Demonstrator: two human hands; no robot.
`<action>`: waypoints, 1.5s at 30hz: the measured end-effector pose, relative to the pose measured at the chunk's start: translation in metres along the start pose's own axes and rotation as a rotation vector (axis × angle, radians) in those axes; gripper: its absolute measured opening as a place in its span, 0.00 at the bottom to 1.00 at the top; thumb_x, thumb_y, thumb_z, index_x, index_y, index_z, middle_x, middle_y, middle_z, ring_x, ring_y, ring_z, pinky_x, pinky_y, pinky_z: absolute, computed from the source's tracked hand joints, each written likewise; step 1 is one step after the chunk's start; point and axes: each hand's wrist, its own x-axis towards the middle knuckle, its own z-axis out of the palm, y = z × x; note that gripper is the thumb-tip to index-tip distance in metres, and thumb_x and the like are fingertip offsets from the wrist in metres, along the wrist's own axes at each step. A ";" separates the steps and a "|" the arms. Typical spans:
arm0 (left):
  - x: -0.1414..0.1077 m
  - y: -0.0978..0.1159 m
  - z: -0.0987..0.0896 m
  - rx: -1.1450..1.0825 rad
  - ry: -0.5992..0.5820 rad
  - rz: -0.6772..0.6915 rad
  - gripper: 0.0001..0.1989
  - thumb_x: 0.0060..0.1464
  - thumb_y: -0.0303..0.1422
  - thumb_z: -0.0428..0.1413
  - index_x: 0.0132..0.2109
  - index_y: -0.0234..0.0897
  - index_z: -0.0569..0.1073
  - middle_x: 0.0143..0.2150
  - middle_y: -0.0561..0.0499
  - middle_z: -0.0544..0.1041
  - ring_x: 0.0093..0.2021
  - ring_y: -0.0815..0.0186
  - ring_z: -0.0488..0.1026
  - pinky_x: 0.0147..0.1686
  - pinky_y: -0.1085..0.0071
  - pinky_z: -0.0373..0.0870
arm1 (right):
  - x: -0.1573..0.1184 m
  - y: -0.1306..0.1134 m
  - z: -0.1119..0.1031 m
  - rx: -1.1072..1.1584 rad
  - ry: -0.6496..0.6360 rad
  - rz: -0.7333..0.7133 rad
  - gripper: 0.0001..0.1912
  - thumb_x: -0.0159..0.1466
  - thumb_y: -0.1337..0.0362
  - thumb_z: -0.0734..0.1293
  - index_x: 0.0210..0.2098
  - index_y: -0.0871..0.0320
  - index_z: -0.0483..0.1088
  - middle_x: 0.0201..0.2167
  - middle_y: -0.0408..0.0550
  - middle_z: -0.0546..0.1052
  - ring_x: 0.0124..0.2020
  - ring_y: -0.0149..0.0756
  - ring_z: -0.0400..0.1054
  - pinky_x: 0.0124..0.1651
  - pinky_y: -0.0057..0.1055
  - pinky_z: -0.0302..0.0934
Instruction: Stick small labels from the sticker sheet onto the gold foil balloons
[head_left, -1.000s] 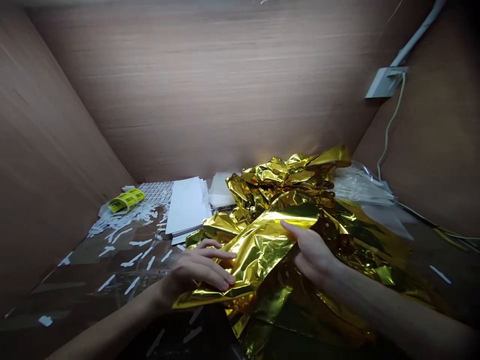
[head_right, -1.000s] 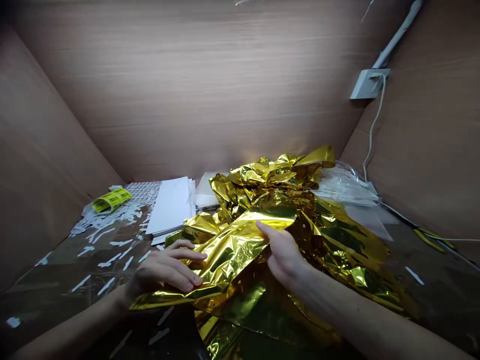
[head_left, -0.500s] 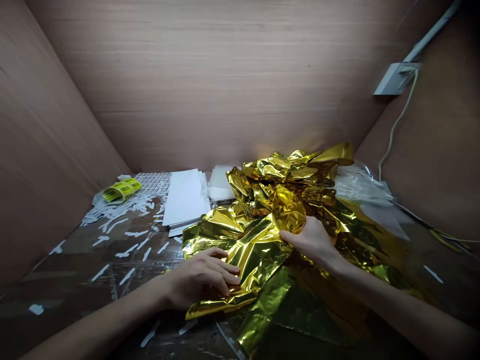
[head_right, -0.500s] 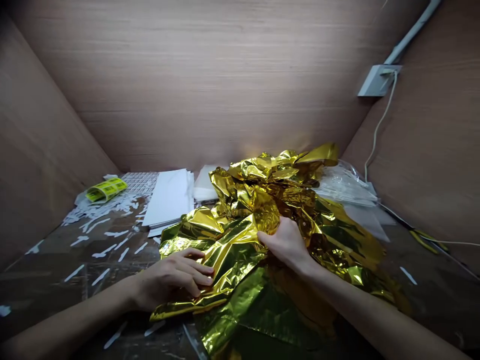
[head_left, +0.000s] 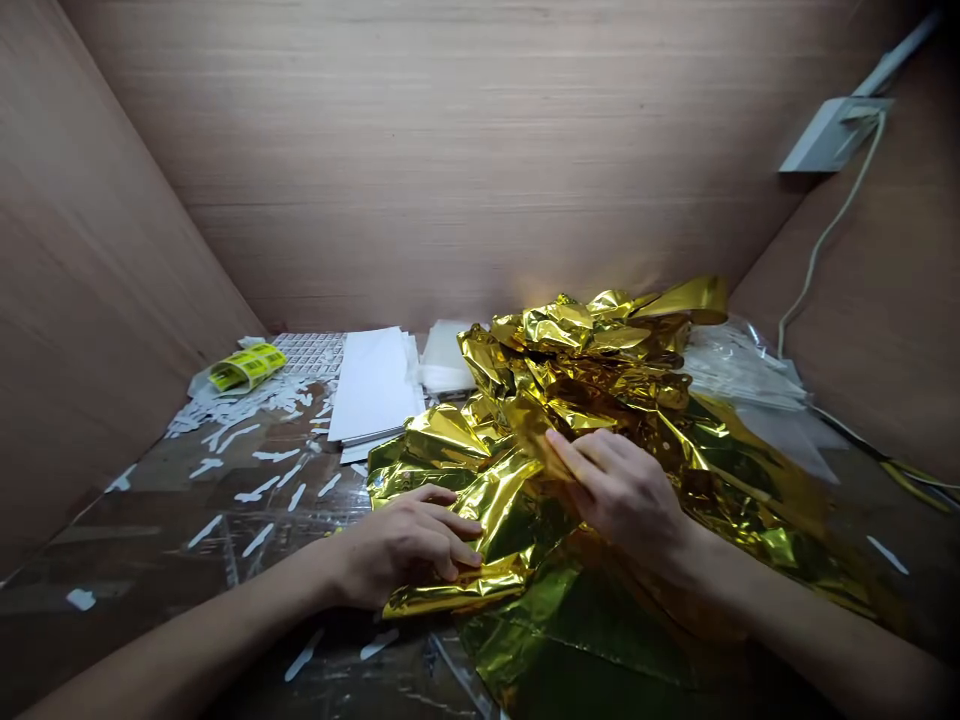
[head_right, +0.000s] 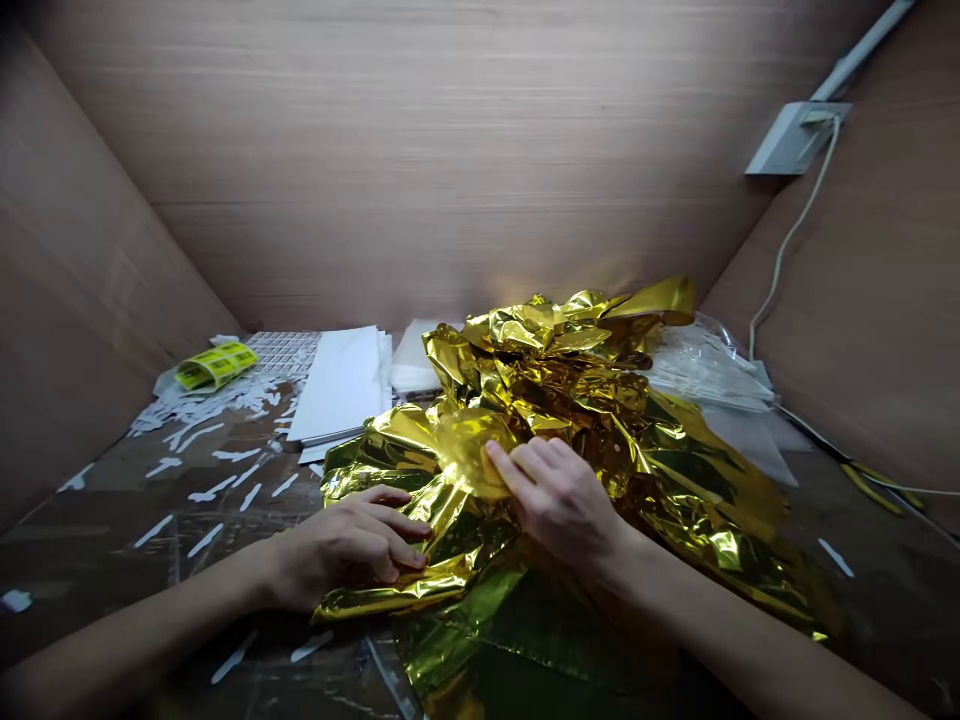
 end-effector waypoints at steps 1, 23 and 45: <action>0.000 0.000 0.000 0.002 0.001 -0.002 0.04 0.56 0.27 0.59 0.39 0.39 0.74 0.50 0.47 0.83 0.62 0.57 0.74 0.68 0.56 0.53 | 0.000 -0.002 0.001 -0.026 -0.024 -0.099 0.23 0.70 0.70 0.59 0.64 0.64 0.66 0.36 0.54 0.76 0.37 0.41 0.67 0.41 0.40 0.61; -0.002 0.001 0.003 -0.015 0.011 -0.028 0.07 0.55 0.24 0.58 0.38 0.41 0.74 0.48 0.52 0.84 0.58 0.61 0.76 0.69 0.59 0.52 | 0.000 -0.025 0.006 1.295 0.014 1.310 0.26 0.52 0.54 0.78 0.44 0.63 0.76 0.39 0.58 0.82 0.37 0.49 0.77 0.42 0.43 0.75; -0.002 0.001 0.004 -0.053 0.027 -0.063 0.04 0.56 0.27 0.60 0.36 0.41 0.74 0.48 0.53 0.84 0.58 0.63 0.76 0.68 0.63 0.55 | -0.019 -0.007 0.017 0.279 -0.005 0.632 0.20 0.66 0.54 0.65 0.25 0.61 0.77 0.22 0.51 0.78 0.24 0.37 0.71 0.29 0.29 0.58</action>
